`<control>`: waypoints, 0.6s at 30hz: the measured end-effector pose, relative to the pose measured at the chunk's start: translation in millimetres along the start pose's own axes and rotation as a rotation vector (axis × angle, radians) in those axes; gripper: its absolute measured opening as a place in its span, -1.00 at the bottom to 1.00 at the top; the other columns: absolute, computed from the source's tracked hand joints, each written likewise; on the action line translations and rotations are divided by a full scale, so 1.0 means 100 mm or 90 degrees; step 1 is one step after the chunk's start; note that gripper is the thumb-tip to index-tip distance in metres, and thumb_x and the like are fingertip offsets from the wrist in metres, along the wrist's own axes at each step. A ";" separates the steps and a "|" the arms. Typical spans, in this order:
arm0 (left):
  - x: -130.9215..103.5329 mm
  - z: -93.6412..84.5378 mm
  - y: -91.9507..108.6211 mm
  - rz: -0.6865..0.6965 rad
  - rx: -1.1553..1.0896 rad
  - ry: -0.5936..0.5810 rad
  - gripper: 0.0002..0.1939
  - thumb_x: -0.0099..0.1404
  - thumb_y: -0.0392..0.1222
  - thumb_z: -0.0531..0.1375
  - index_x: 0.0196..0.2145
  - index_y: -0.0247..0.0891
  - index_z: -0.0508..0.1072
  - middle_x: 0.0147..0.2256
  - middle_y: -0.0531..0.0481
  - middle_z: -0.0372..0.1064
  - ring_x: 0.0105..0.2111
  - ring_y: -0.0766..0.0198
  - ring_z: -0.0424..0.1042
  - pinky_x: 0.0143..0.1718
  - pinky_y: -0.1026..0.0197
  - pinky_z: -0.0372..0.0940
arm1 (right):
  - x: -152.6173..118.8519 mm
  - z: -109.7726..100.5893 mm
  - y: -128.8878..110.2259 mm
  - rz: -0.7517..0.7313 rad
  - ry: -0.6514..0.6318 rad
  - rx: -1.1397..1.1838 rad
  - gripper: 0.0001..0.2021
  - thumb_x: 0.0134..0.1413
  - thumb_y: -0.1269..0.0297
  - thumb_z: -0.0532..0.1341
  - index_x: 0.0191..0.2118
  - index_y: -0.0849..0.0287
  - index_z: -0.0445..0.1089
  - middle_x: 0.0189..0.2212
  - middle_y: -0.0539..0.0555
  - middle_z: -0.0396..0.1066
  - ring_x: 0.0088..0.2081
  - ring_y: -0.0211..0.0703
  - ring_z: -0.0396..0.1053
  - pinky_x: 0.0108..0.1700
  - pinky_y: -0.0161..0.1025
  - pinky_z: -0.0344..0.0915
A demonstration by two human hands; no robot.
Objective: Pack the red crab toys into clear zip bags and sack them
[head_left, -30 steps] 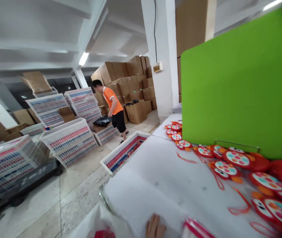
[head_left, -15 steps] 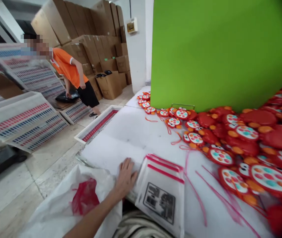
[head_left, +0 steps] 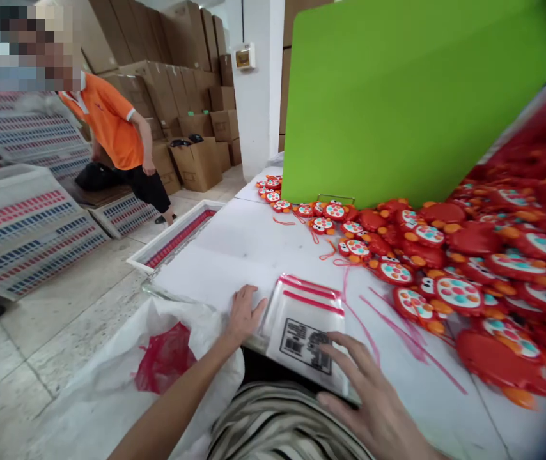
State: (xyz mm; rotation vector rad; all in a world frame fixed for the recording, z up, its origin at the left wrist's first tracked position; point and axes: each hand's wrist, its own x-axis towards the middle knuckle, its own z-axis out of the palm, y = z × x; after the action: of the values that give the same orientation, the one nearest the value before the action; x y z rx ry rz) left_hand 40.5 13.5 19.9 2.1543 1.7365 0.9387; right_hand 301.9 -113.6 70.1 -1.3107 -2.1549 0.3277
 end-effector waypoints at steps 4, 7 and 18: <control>-0.04 -0.03 0.02 0.030 -0.045 -0.029 -0.65 0.31 -0.11 0.02 0.02 -0.29 0.17 -0.02 -0.16 0.27 0.04 0.13 0.23 0.10 0.01 0.12 | 0.06 0.37 0.18 -0.003 -0.032 -0.100 -0.33 -0.12 0.21 0.29 0.16 0.02 0.11 0.19 0.19 0.06 0.15 0.22 0.10 0.02 0.09 0.28; -0.03 -0.02 0.06 0.057 -0.075 -0.065 -0.58 0.30 -0.08 0.03 0.06 -0.30 0.13 0.02 -0.18 0.24 0.06 0.14 0.21 0.11 0.02 0.14 | 0.08 0.51 0.26 0.034 -0.053 -0.134 -0.34 -0.16 0.32 0.28 0.15 0.03 0.13 0.17 0.20 0.09 0.15 0.23 0.09 0.04 0.13 0.26; 0.08 0.09 0.05 0.146 -0.097 -0.201 -0.33 0.26 0.11 0.03 0.19 -0.36 0.03 0.21 -0.34 -0.02 0.22 -0.09 -0.04 0.15 -0.20 0.00 | 0.52 0.33 0.19 0.057 -0.155 -0.127 -0.52 -0.01 0.28 0.25 0.08 0.06 0.24 0.11 0.19 0.22 0.15 0.07 0.15 0.08 -0.01 0.27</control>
State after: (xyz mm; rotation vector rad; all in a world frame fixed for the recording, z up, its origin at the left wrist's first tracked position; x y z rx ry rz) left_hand 50.6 21.2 17.9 2.2851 1.2536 0.7052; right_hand 278.3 -55.7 53.3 -1.5515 -2.3855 0.3308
